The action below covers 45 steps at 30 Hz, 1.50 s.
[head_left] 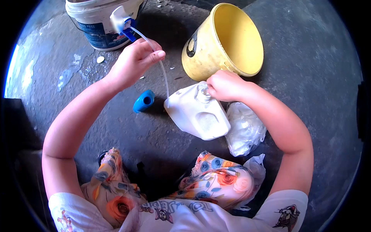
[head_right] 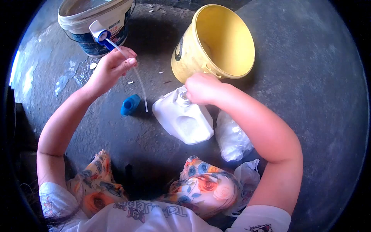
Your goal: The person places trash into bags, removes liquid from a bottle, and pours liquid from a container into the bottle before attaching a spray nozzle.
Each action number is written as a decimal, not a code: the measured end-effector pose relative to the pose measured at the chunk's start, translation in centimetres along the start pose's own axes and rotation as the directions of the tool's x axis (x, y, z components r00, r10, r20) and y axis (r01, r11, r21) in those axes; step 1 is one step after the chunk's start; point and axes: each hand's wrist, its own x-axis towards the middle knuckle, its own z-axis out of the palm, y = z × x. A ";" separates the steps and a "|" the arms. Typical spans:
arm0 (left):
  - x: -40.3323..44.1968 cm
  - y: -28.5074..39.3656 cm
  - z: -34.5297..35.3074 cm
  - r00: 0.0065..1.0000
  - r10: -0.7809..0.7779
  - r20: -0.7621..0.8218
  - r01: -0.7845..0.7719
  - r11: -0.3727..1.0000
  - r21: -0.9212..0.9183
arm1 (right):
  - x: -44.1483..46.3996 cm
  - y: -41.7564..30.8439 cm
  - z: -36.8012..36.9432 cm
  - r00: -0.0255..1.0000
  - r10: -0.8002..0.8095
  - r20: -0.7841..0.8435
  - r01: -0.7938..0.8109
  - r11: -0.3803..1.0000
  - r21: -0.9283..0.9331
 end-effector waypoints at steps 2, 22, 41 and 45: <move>0.0 0.1 0.1 1.000 -0.006 0.022 0.006 1.000 0.001 | 0.2 -0.8 -0.2 0.999 0.013 0.033 -0.009 0.994 -0.107; -0.3 0.3 -0.3 1.000 0.016 0.009 -0.015 0.999 -0.043 | -0.7 1.1 0.0 0.850 -0.500 -0.166 0.472 0.863 -0.180; -0.3 -0.1 2.5 0.991 -0.025 0.128 0.033 0.998 -0.061 | 2.7 3.7 2.2 0.920 -0.318 -0.229 0.391 0.790 0.473; -0.7 0.7 2.5 0.983 -0.006 0.184 0.022 0.996 -0.084 | -0.7 3.2 6.8 0.782 0.221 -0.583 0.377 0.578 0.724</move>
